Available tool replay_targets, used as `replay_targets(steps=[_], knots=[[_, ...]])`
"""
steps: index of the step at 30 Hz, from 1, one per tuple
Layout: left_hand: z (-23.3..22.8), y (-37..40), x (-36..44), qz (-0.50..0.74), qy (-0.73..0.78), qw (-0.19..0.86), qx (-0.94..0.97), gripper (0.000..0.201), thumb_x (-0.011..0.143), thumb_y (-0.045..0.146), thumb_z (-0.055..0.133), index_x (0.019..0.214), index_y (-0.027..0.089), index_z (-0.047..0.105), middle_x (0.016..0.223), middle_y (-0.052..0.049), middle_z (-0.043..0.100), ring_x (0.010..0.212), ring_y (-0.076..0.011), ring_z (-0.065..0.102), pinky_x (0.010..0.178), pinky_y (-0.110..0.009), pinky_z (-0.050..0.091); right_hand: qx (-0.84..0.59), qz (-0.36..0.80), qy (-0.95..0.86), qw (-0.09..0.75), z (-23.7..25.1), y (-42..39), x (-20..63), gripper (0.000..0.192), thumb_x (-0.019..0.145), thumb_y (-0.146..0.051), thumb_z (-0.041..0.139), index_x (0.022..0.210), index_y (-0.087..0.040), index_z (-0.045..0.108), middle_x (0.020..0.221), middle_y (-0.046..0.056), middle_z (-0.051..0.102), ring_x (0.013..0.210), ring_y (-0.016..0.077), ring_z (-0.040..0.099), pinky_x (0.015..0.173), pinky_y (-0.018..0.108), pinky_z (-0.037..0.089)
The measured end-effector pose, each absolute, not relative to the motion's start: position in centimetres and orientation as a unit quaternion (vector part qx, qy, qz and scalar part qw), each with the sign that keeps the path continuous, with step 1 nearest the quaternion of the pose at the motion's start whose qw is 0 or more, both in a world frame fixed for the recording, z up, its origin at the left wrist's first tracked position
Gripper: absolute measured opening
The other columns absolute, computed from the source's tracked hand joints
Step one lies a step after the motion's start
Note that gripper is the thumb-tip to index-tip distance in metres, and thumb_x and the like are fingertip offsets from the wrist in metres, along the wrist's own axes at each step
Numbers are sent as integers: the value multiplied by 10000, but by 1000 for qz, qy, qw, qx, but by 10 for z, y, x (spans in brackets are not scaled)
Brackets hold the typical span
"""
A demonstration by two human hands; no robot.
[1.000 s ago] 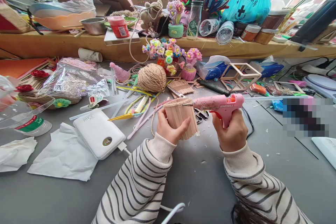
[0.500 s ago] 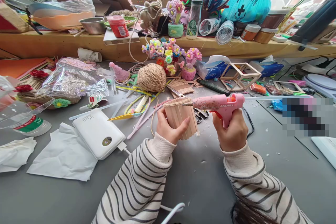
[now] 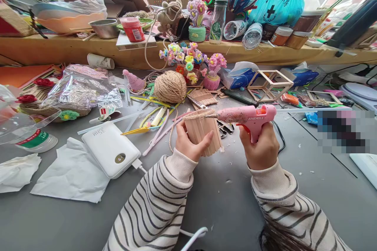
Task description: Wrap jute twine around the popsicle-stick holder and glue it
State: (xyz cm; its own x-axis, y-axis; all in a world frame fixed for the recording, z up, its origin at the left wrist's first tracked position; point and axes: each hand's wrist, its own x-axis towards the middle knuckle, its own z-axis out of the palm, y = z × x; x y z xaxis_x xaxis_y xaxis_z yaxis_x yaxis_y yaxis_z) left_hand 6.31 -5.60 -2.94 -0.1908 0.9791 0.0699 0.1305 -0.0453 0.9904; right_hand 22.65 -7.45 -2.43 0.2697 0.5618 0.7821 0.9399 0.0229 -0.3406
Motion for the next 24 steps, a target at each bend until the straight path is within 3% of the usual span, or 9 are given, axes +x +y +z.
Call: replay_targets(steps=[14, 24], knots=[[-27, -57, 63, 528, 568, 399, 488, 766, 497, 521, 724, 1088, 171, 386, 1084, -136, 558, 989, -277, 584, 875, -468, 456, -657, -217, -561, 455, -17, -75, 224, 411, 800, -515, 465, 923, -132, 546, 539, -17, 484, 384, 120, 427, 379, 242, 353], [-27, -57, 64, 541, 558, 398, 487, 778, 505, 509, 717, 1112, 158, 379, 1107, -145, 549, 999, -281, 571, 879, -478, 448, -633, -248, -579, 450, -17, -74, 226, 412, 810, -465, 486, 980, -93, 541, 551, 0, 522, 404, 126, 469, 373, 226, 362]])
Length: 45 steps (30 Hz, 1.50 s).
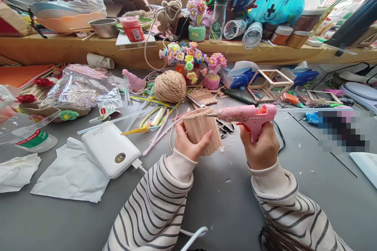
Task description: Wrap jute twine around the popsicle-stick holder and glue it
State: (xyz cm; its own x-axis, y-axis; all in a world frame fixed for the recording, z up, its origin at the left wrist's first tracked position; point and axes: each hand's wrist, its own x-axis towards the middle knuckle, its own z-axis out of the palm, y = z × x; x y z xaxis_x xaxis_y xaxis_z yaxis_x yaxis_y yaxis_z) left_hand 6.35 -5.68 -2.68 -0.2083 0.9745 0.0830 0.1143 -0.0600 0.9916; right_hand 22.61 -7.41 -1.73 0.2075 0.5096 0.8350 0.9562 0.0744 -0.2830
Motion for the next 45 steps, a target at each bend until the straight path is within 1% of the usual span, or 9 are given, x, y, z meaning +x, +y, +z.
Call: replay_targets(steps=[11, 17, 22, 25, 30, 38, 45], knots=[[-28, -57, 63, 538, 567, 398, 480, 797, 497, 525, 720, 1126, 171, 383, 1100, -137, 558, 993, -285, 578, 879, -479, 450, -636, -250, -580, 443, -17, -74, 227, 398, 816, -461, 476, 972, -100, 535, 559, 5, 527, 425, 138, 497, 370, 226, 368], [-30, -56, 64, 546, 564, 394, 478, 803, 492, 527, 725, 1131, 176, 389, 1111, -136, 557, 1010, -290, 574, 891, -486, 442, -630, -260, -583, 442, -17, -74, 228, 394, 817, -456, 480, 962, -94, 534, 548, 1, 513, 413, 133, 485, 362, 221, 358], [-31, -56, 64, 551, 558, 397, 476, 819, 488, 534, 723, 1138, 169, 383, 1115, -143, 555, 1011, -291, 572, 893, -487, 441, -630, -266, -580, 442, -18, -73, 228, 382, 819, -443, 483, 957, -90, 538, 564, 11, 534, 427, 135, 500, 370, 221, 366], [-30, -56, 63, 552, 554, 396, 480, 804, 495, 528, 720, 1131, 168, 384, 1113, -141, 554, 1013, -289, 570, 892, -484, 443, -634, -259, -577, 445, -18, -73, 230, 388, 812, -443, 492, 956, -86, 542, 581, 15, 540, 432, 131, 497, 378, 226, 366], [-29, -56, 63, 554, 551, 393, 485, 771, 500, 505, 723, 1112, 172, 394, 1085, -127, 563, 979, -276, 583, 879, -471, 454, -648, -241, -560, 456, -19, -72, 233, 379, 800, -462, 494, 937, -113, 547, 571, -11, 518, 415, 118, 465, 374, 231, 350], [-27, -57, 64, 549, 556, 400, 478, 767, 498, 496, 724, 1108, 172, 391, 1072, -125, 568, 965, -277, 587, 865, -475, 460, -630, -264, -576, 450, -18, -72, 230, 358, 806, -436, 504, 926, -101, 540, 560, -7, 513, 406, 114, 469, 372, 221, 357], [-26, -57, 64, 546, 556, 402, 480, 759, 503, 500, 718, 1103, 174, 388, 1067, -125, 568, 964, -280, 585, 856, -477, 462, -644, -245, -570, 448, -17, -73, 230, 372, 810, -471, 475, 950, -131, 533, 571, -12, 521, 414, 123, 475, 385, 231, 368]])
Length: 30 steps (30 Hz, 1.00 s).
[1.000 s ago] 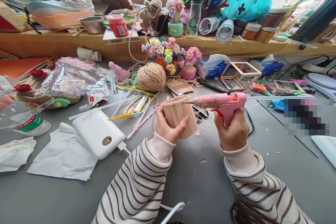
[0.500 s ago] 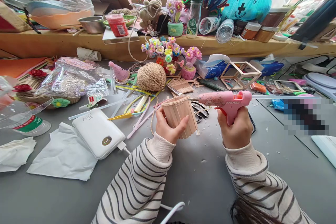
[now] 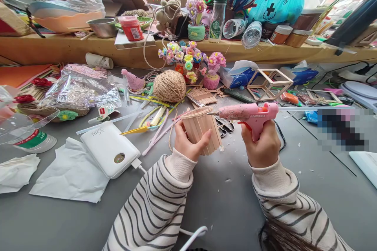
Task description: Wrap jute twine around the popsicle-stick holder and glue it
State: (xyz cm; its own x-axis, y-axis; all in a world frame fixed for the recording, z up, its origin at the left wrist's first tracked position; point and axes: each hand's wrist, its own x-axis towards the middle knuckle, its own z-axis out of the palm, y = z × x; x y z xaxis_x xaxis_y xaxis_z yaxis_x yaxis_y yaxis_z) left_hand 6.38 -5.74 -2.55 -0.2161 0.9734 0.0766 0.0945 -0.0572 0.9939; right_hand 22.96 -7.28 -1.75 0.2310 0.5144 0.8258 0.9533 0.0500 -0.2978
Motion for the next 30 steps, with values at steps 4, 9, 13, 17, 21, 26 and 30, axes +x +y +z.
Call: replay_targets(steps=[4, 9, 13, 17, 21, 26, 30], knots=[[-25, -58, 64, 546, 559, 404, 476, 750, 501, 498, 720, 1093, 176, 391, 1051, -120, 572, 945, -275, 589, 846, -471, 466, -651, -238, -564, 448, -18, -73, 229, 351, 801, -469, 482, 913, -140, 533, 568, -6, 526, 409, 125, 470, 391, 239, 366], [-26, -58, 64, 559, 548, 397, 480, 743, 511, 484, 722, 1106, 180, 397, 1084, -116, 558, 973, -268, 580, 873, -460, 455, -665, -224, -555, 447, -19, -72, 229, 362, 794, -489, 467, 905, -150, 527, 579, 3, 532, 427, 136, 481, 400, 249, 365], [-27, -57, 65, 569, 538, 394, 481, 746, 514, 487, 721, 1112, 176, 401, 1117, -124, 542, 996, -268, 570, 888, -458, 444, -667, -219, -555, 445, -18, -73, 230, 364, 797, -482, 467, 918, -145, 529, 584, 2, 531, 435, 133, 482, 405, 247, 366], [-27, -57, 65, 574, 532, 399, 479, 754, 512, 496, 717, 1115, 175, 398, 1124, -128, 536, 1001, -269, 567, 882, -459, 447, -658, -220, -566, 444, -19, -73, 230, 386, 810, -468, 462, 959, -118, 531, 610, 15, 548, 461, 138, 506, 404, 244, 367], [-27, -57, 65, 571, 532, 408, 475, 763, 510, 498, 718, 1116, 171, 389, 1124, -137, 534, 996, -274, 567, 870, -463, 452, -661, -224, -562, 444, -21, -73, 231, 393, 805, -474, 467, 962, -121, 537, 608, 14, 547, 458, 140, 506, 406, 251, 369], [-26, -57, 65, 565, 534, 417, 470, 759, 499, 495, 723, 1098, 175, 383, 1128, -140, 532, 984, -274, 571, 850, -456, 463, -663, -231, -562, 437, -22, -73, 232, 403, 813, -479, 460, 994, -126, 531, 636, 28, 574, 479, 153, 535, 404, 250, 375], [-25, -57, 65, 569, 529, 424, 466, 743, 502, 484, 723, 1085, 173, 382, 1109, -136, 538, 974, -267, 576, 844, -444, 468, -665, -233, -561, 434, -21, -73, 232, 410, 818, -483, 451, 1001, -125, 529, 640, 37, 582, 479, 158, 542, 405, 252, 379]])
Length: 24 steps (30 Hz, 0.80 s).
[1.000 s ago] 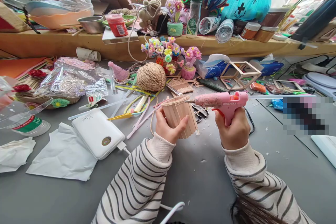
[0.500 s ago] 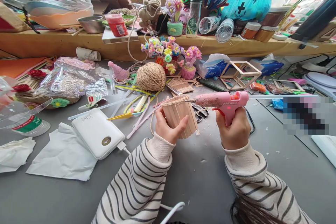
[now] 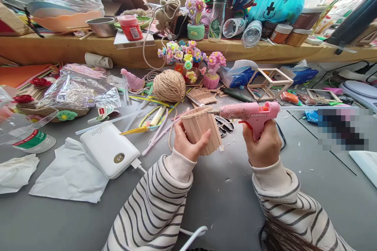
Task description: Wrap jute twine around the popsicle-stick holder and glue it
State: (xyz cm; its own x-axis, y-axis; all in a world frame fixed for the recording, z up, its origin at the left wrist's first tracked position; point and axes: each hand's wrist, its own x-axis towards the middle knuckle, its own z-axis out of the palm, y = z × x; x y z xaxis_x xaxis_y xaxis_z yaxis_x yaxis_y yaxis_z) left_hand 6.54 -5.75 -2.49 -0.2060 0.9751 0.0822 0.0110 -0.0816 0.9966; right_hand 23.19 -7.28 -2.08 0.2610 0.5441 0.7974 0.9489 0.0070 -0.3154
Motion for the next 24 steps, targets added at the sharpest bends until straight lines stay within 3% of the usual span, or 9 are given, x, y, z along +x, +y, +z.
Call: replay_targets(steps=[24], knots=[[-26, -57, 65, 579, 511, 432, 466, 744, 516, 468, 728, 1108, 175, 385, 1091, -130, 542, 979, -267, 576, 845, -440, 471, -670, -222, -564, 428, -22, -74, 233, 421, 821, -462, 454, 1058, -120, 518, 698, 58, 605, 538, 181, 576, 435, 263, 397]])
